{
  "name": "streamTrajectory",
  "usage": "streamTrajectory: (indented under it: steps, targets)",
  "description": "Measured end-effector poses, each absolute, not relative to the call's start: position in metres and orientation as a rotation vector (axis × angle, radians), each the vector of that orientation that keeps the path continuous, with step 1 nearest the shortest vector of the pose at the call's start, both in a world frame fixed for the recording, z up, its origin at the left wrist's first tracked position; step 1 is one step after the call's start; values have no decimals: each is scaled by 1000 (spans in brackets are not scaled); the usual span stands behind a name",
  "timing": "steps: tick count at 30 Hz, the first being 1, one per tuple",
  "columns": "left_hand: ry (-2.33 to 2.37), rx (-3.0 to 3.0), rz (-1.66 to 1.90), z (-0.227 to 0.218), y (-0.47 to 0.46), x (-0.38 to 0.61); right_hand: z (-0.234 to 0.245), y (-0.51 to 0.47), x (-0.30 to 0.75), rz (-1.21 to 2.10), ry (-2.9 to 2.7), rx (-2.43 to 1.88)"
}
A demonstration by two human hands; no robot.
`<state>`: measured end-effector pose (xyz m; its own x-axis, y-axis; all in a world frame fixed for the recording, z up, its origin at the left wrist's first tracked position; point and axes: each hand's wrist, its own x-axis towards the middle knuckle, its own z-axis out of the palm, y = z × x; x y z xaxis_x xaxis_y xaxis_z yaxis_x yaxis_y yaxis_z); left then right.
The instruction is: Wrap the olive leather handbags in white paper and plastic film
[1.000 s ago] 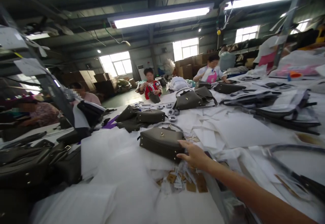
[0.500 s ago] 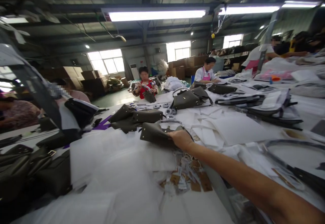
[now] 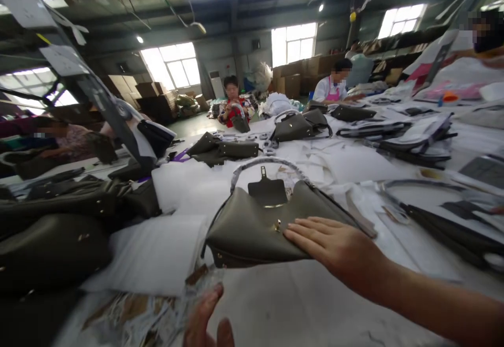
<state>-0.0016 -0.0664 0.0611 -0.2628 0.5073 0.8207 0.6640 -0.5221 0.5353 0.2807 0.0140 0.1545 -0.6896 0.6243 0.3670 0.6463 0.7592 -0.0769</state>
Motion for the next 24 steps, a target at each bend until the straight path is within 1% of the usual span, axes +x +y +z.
streamTrajectory:
  steps: [1,3,6,8,11,13,15,20,24]
  targets:
    - [-1378,-1830,-1793,72,-80,-6,136,-4,281,4,-2599,-966]
    - [-1411,-2063,-1511,87,-100,-8,94,-36,278,141,-2617,-966]
    - [-1389,-2462,-978,87,-115,-2,42,-72,270,225,-2661,-1003]
    - [-1391,-2664,-603,79,-117,1,28,-87,266,271,-2680,-1051]
    - [-1385,-2815,-175,66,-113,1,38,-91,268,353,-2672,-1121]
    - [-1370,-2833,-79,62,-107,-1,49,-85,272,390,-2696,-1100]
    - [-1345,-2848,-90,56,-99,-3,50,-76,276,417,-2746,-1032]
    - [-1300,-2842,-174,20,-94,-12,9,-71,283,398,-2760,-1012]
    - [-1329,-2890,-207,-5,-109,-16,-13,-83,283,524,-2706,-1014]
